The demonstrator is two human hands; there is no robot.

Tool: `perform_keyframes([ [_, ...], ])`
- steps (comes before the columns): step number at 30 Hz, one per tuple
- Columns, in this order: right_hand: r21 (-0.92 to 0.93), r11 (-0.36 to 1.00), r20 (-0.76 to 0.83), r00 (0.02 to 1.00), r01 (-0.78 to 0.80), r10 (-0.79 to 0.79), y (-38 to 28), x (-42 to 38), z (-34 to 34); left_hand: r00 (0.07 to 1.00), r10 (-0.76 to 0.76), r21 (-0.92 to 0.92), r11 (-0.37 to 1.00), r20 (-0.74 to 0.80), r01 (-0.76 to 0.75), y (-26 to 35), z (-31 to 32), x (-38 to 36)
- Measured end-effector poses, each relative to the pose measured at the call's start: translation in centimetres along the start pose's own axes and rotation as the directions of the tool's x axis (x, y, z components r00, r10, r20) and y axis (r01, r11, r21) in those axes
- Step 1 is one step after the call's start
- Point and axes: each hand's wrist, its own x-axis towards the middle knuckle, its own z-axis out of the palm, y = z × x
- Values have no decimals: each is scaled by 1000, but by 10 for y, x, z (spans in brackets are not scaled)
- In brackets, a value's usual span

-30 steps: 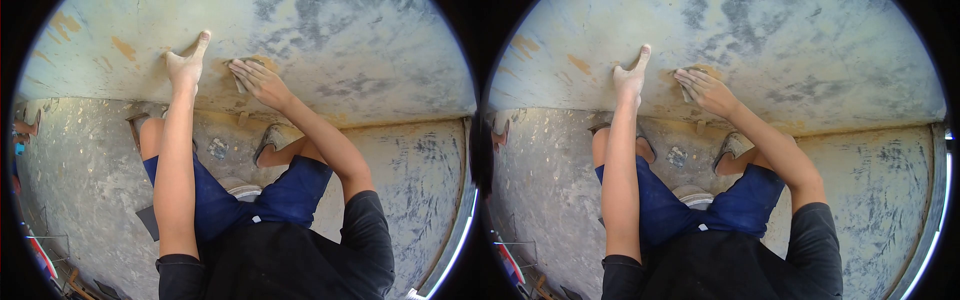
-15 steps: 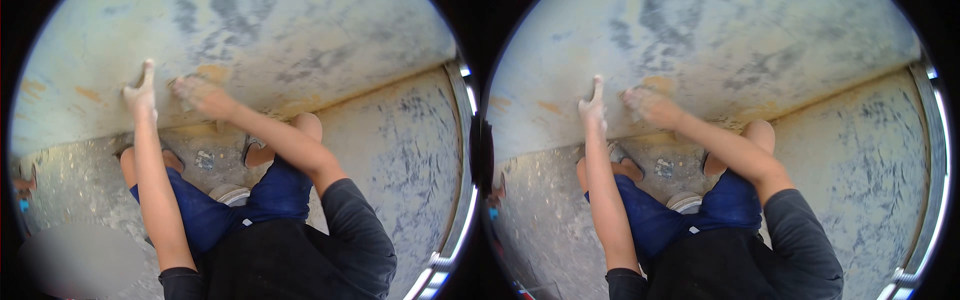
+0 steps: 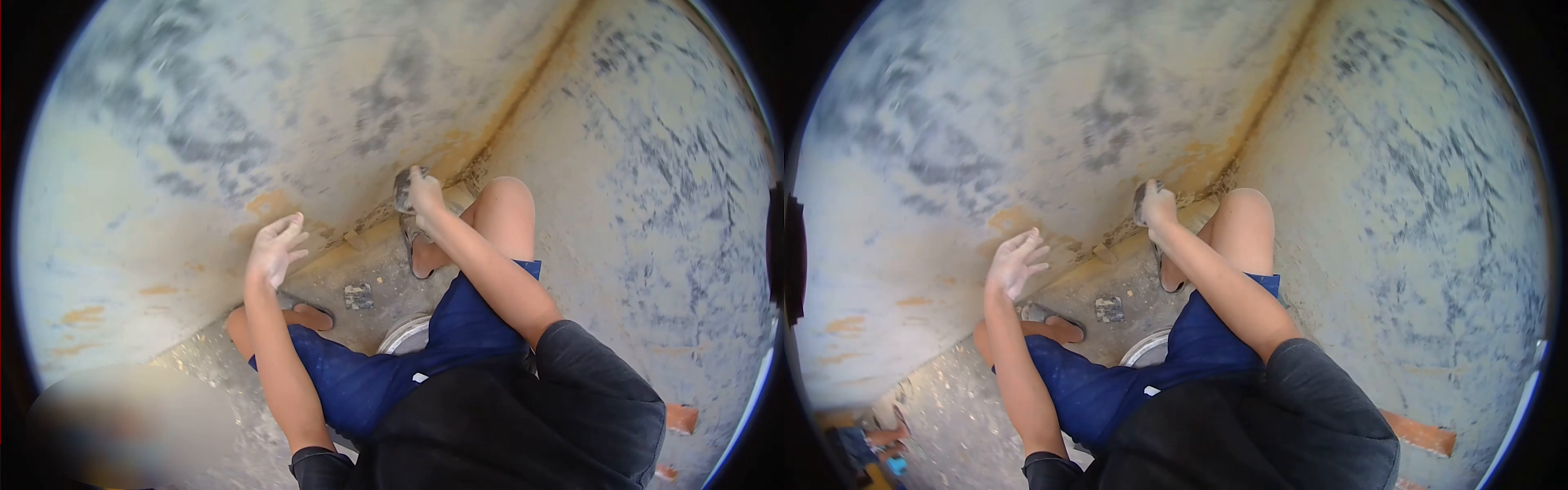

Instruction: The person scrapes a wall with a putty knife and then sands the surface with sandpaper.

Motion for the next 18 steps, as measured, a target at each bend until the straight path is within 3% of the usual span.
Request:
perform_keyframes([
  [2,419,905,-185,968,-79,171,-41,-16,-26,998,47,81,995,44,-50,-2,29,16],
  [4,472,881,-243,956,-33,166,-44,7,-52,983,181,128,975,29,-183,2,68,28],
  [5,489,872,-288,945,9,152,-40,18,-62,983,176,157,971,54,-182,5,88,31],
  [6,559,828,-271,953,38,139,-48,16,-69,936,351,303,896,-30,-326,7,106,34],
  [8,546,833,-362,922,88,140,-45,39,-66,747,656,542,668,-105,-510,12,144,37],
  [9,504,855,-429,895,123,124,-47,44,-63,753,654,549,657,-74,-517,8,152,45],
  [10,507,856,-430,890,100,151,-47,48,-63,519,855,686,382,-8,-619,4,158,54],
  [11,516,850,-445,881,105,162,-47,52,-64,240,965,775,75,101,-628,0,163,62],
  [12,553,823,-442,883,130,158,-43,59,-65,243,963,765,69,115,-640,3,172,66],
  [14,586,795,-448,880,155,158,-35,73,-69,34,986,807,-116,166,-579,9,185,72],
  [15,586,792,-440,887,169,137,-31,79,-70,43,984,805,-114,170,-583,11,191,75],
  [17,593,785,-431,894,177,124,-25,91,-64,-26,978,853,-193,206,-486,18,201,85],
  [18,482,843,-558,825,238,86,-29,95,-56,-24,977,849,-197,212,-490,20,203,92],
])
